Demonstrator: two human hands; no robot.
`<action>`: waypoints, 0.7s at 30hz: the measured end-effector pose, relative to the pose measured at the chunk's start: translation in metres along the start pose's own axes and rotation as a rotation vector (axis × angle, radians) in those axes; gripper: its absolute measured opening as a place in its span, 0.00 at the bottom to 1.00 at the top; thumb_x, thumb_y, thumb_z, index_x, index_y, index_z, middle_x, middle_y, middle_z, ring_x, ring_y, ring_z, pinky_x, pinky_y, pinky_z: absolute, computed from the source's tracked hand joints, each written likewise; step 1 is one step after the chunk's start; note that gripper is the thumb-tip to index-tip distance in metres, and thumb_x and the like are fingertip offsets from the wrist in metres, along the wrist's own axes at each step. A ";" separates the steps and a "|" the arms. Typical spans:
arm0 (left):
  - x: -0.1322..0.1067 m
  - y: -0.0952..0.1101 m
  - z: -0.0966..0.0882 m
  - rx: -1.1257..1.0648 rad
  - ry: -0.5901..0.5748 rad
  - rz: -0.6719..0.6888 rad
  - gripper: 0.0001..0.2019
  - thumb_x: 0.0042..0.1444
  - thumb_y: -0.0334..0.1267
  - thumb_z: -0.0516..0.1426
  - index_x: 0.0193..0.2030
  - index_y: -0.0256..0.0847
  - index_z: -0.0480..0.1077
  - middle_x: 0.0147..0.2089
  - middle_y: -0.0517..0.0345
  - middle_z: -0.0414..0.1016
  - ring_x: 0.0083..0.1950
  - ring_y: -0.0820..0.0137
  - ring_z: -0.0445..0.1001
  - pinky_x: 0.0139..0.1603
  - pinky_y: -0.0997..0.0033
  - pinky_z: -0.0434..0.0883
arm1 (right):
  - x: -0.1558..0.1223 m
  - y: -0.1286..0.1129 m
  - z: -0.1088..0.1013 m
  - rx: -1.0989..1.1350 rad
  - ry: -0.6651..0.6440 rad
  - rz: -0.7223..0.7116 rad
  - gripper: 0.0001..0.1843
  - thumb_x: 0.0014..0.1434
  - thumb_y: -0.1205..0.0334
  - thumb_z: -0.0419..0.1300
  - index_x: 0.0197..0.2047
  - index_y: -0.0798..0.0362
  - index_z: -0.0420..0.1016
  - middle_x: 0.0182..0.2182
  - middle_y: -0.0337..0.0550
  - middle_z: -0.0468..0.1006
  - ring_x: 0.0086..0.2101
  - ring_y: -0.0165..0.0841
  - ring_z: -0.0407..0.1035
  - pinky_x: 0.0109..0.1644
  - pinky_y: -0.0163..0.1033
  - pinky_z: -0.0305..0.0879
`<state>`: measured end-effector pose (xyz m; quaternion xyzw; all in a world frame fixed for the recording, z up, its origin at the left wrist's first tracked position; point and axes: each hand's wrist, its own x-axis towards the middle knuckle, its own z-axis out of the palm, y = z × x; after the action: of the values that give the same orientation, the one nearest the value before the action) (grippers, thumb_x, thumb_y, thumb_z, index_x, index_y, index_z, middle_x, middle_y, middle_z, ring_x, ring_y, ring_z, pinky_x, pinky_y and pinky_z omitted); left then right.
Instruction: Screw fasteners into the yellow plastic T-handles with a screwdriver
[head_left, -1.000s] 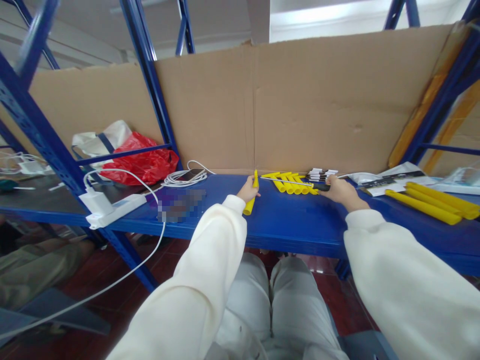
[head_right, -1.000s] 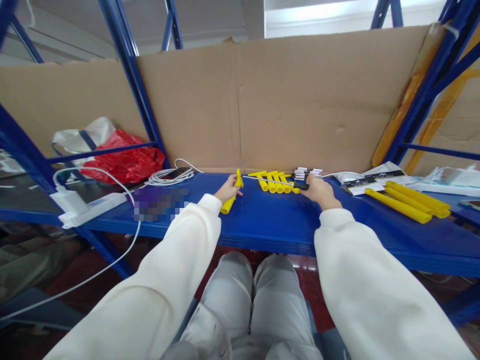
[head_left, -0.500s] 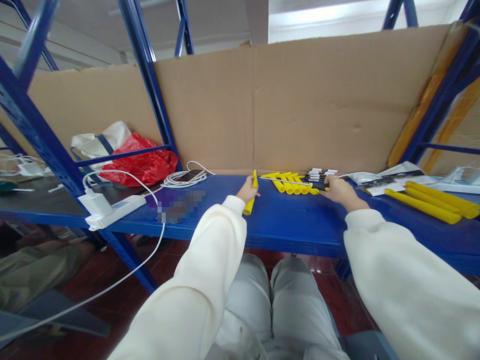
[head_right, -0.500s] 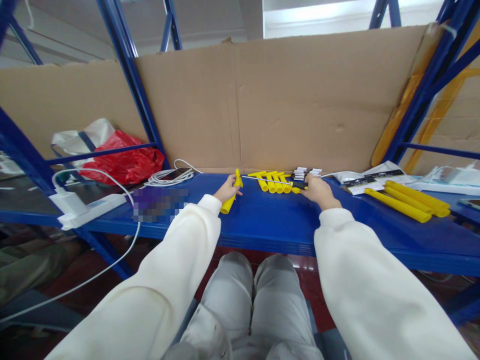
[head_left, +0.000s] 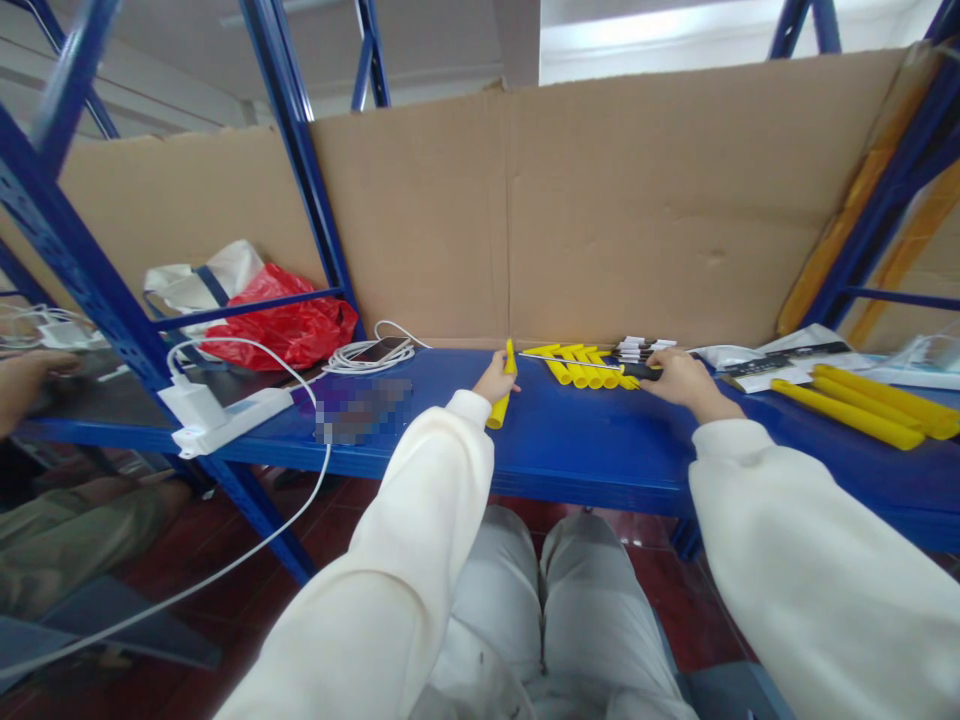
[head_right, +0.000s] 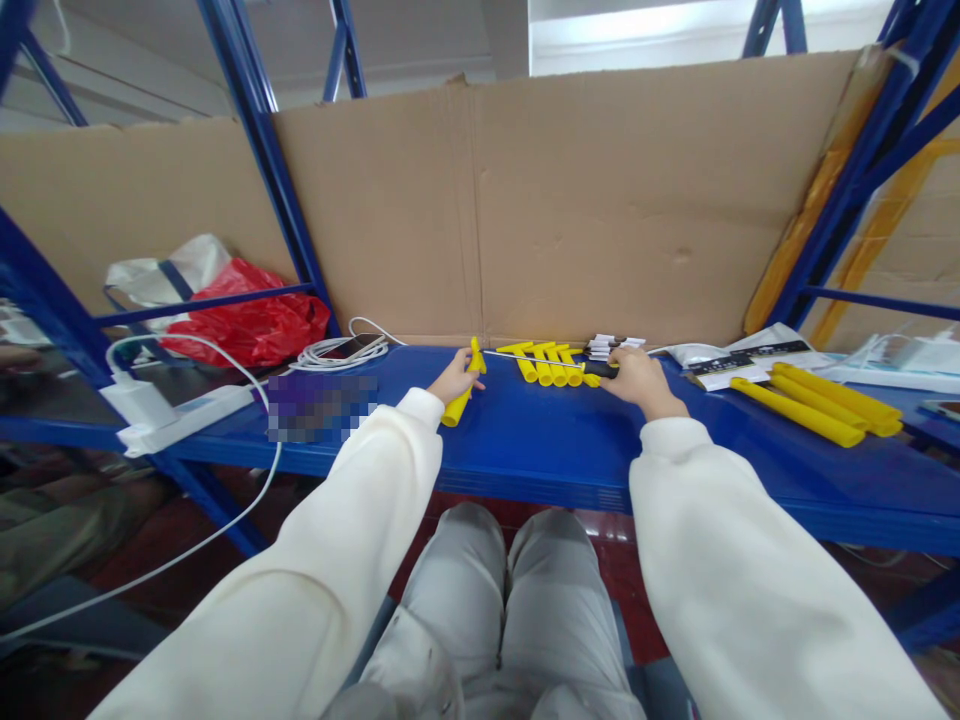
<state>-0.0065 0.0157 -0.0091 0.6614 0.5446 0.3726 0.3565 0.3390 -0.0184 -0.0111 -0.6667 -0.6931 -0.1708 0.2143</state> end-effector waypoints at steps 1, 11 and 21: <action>0.000 0.001 0.000 0.002 -0.001 0.001 0.29 0.71 0.27 0.53 0.76 0.46 0.57 0.71 0.45 0.75 0.39 0.77 0.84 0.29 0.83 0.71 | -0.001 -0.001 -0.001 0.000 -0.010 0.022 0.13 0.56 0.57 0.68 0.45 0.48 0.81 0.44 0.54 0.88 0.48 0.53 0.81 0.49 0.49 0.75; -0.004 0.005 0.000 -0.012 0.003 -0.008 0.28 0.71 0.25 0.52 0.75 0.44 0.58 0.68 0.46 0.76 0.37 0.78 0.82 0.30 0.82 0.71 | -0.003 -0.017 -0.011 -0.034 -0.075 0.108 0.13 0.59 0.58 0.64 0.47 0.50 0.82 0.48 0.56 0.88 0.51 0.56 0.81 0.55 0.54 0.69; -0.002 0.004 0.001 -0.024 -0.006 -0.017 0.30 0.71 0.26 0.52 0.77 0.46 0.56 0.70 0.46 0.75 0.37 0.77 0.83 0.27 0.83 0.70 | -0.004 -0.011 -0.010 -0.051 -0.070 0.122 0.12 0.58 0.55 0.67 0.45 0.48 0.80 0.37 0.53 0.87 0.44 0.53 0.81 0.49 0.50 0.69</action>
<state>-0.0045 0.0128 -0.0064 0.6535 0.5446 0.3743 0.3692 0.3284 -0.0275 -0.0040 -0.7187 -0.6535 -0.1515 0.1829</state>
